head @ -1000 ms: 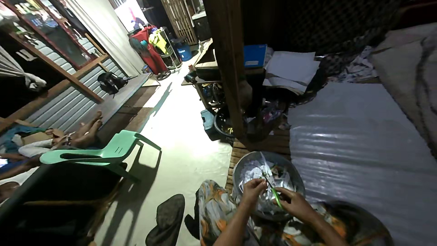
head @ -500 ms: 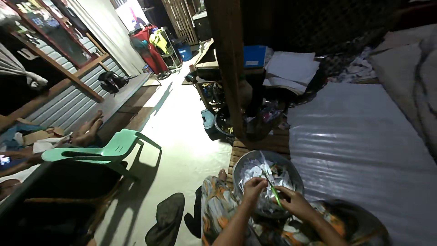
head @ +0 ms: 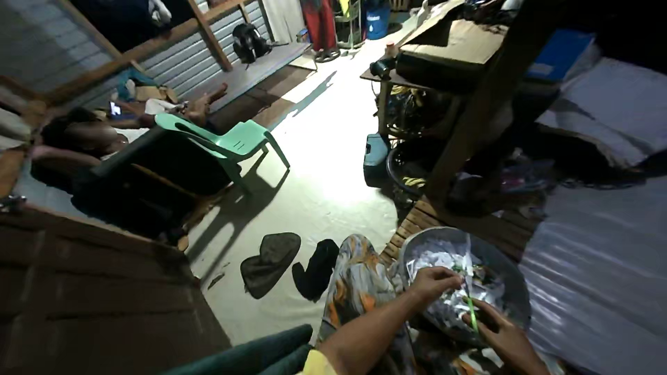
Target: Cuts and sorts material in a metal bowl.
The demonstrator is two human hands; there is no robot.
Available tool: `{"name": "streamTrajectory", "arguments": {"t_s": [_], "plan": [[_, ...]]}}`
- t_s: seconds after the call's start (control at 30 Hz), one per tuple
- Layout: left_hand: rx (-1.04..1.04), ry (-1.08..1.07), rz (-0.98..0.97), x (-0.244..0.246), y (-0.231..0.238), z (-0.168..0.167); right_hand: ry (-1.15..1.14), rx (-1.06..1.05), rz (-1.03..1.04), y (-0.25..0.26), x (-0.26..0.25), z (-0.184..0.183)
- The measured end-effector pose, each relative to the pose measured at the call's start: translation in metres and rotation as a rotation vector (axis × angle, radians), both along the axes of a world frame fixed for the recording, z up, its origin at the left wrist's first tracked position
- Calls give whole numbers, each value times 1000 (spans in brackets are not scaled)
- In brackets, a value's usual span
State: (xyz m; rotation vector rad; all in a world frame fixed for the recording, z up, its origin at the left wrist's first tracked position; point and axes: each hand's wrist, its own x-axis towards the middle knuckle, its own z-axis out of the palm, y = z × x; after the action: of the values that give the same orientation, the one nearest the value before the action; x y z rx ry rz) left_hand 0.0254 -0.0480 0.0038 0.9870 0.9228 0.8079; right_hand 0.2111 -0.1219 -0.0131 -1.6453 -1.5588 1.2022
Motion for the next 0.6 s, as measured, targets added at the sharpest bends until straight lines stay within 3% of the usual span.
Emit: {"name": "streamTrajectory", "arguments": {"t_s": [0.33, 0.43, 0.6], "plan": [[18, 50, 34, 1, 0, -1, 66, 74, -73, 1, -4, 3], [7, 92, 63, 1, -1, 2, 40, -56, -86, 3, -10, 29], [-1, 149, 72, -2, 5, -6, 43, -155, 42, 7, -8, 31]]}}
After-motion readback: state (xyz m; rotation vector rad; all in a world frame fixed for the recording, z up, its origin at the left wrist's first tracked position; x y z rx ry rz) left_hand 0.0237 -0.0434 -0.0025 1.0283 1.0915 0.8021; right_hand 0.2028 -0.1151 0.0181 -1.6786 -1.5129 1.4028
